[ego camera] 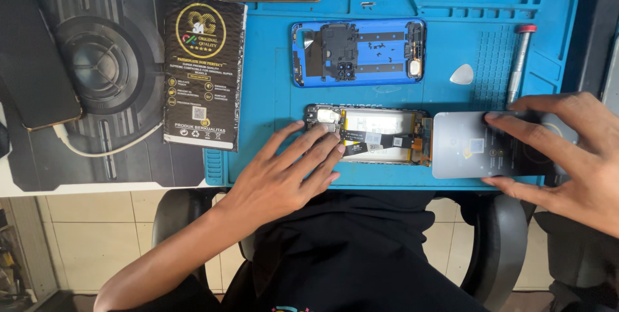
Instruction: The person works at a repair bench on a disassembled smartphone. They use a screwdriver on the phone's internals, position a new battery with an attached flex cable into the phone body, and press a new display panel into place, aligning and pressing it down by hand.
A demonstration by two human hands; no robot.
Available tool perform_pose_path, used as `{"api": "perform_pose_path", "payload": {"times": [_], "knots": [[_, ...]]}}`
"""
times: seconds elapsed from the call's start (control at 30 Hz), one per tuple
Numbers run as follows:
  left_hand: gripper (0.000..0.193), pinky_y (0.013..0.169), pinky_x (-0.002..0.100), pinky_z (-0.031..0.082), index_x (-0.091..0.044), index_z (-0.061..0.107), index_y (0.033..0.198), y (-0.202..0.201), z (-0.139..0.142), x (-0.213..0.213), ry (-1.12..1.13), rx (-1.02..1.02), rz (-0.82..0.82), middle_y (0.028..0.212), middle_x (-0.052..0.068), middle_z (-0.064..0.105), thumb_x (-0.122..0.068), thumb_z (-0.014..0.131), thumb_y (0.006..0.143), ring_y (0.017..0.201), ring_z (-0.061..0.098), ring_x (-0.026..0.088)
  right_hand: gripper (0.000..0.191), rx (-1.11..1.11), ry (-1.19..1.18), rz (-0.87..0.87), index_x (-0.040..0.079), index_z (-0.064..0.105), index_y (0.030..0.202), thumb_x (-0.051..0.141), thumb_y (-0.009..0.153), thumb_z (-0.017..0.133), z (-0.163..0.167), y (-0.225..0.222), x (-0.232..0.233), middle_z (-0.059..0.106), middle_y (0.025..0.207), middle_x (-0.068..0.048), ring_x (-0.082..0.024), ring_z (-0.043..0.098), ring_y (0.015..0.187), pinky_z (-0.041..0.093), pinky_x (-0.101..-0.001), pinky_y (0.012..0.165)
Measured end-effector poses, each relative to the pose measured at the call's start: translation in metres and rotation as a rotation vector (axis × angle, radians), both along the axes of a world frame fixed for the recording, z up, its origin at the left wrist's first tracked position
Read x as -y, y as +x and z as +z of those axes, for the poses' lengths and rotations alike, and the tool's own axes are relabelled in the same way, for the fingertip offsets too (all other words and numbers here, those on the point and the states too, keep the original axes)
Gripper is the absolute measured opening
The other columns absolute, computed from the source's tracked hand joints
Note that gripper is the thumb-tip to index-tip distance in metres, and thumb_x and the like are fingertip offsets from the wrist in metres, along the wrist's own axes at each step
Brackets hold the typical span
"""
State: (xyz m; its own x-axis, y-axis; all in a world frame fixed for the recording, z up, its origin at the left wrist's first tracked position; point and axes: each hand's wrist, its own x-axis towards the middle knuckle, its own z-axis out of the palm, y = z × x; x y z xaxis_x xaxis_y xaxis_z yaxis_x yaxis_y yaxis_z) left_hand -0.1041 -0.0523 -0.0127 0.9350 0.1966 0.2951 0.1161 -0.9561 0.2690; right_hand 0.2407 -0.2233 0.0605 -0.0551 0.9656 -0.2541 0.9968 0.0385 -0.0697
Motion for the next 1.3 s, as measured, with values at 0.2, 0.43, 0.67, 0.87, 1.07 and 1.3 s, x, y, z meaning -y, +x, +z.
{"api": "perform_pose_path", "payload": {"times": [0.2, 0.43, 0.67, 0.87, 1.07, 1.3], "knots": [[0.036, 0.113, 0.046, 0.044, -0.005, 0.069, 0.128, 0.001, 0.0, 0.001, 0.035, 0.001, -0.012, 0.131, 0.006, 0.066, -0.028, 0.072, 0.1, 0.13, 0.059, 0.023, 0.096, -0.019, 0.027, 0.017, 0.008, 0.069, 0.128, 0.048, 0.043, 0.089, -0.002, 0.002, -0.001, 0.066, 0.12, -0.016, -0.027, 0.065, 0.106, 0.058, -0.0396, 0.087], [0.033, 0.114, 0.045, 0.043, -0.006, 0.07, 0.126, 0.003, 0.004, -0.002, 0.027, -0.011, 0.0, 0.128, 0.005, 0.066, -0.026, 0.071, 0.101, 0.129, 0.059, 0.021, 0.094, -0.042, 0.024, 0.011, 0.008, 0.069, 0.126, 0.046, 0.043, 0.089, -0.003, 0.002, -0.001, 0.065, 0.119, -0.016, -0.027, 0.065, 0.107, 0.058, -0.041, 0.088], [0.025, 0.123, 0.046, 0.041, -0.004, 0.069, 0.119, 0.009, 0.004, -0.007, 0.052, -0.03, -0.05, 0.127, 0.006, 0.065, -0.012, 0.069, 0.094, 0.131, 0.058, 0.024, 0.094, -0.043, 0.013, 0.002, 0.01, 0.071, 0.126, 0.049, 0.044, 0.093, 0.001, -0.001, -0.004, 0.065, 0.117, -0.015, -0.027, 0.065, 0.107, 0.058, -0.0423, 0.089], [0.03, 0.122, 0.048, 0.041, -0.002, 0.068, 0.119, 0.01, 0.004, -0.005, 0.021, -0.022, -0.058, 0.128, 0.008, 0.064, -0.007, 0.069, 0.09, 0.132, 0.057, 0.026, 0.091, -0.021, -0.002, 0.025, 0.01, 0.07, 0.126, 0.048, 0.046, 0.089, 0.004, -0.001, -0.006, 0.064, 0.12, -0.015, -0.028, 0.065, 0.11, 0.059, -0.0425, 0.089], [0.04, 0.121, 0.051, 0.042, 0.004, 0.063, 0.129, 0.006, 0.005, -0.01, -0.333, 0.081, -0.024, 0.132, 0.014, 0.062, -0.012, 0.073, 0.094, 0.133, 0.056, 0.029, 0.087, -0.044, -0.008, 0.003, 0.01, 0.069, 0.125, 0.048, 0.05, 0.09, 0.005, 0.0, -0.003, 0.064, 0.122, -0.014, -0.028, 0.065, 0.111, 0.059, -0.0414, 0.087], [0.045, 0.118, 0.059, 0.043, 0.0, 0.065, 0.13, 0.005, -0.001, -0.009, -0.217, 0.032, 0.035, 0.138, 0.016, 0.053, -0.011, 0.072, 0.086, 0.14, 0.045, 0.037, 0.087, -0.012, -0.001, 0.012, 0.011, 0.07, 0.125, 0.05, 0.05, 0.091, 0.003, 0.0, -0.006, 0.065, 0.119, -0.014, -0.026, 0.065, 0.108, 0.059, -0.0406, 0.086]]}}
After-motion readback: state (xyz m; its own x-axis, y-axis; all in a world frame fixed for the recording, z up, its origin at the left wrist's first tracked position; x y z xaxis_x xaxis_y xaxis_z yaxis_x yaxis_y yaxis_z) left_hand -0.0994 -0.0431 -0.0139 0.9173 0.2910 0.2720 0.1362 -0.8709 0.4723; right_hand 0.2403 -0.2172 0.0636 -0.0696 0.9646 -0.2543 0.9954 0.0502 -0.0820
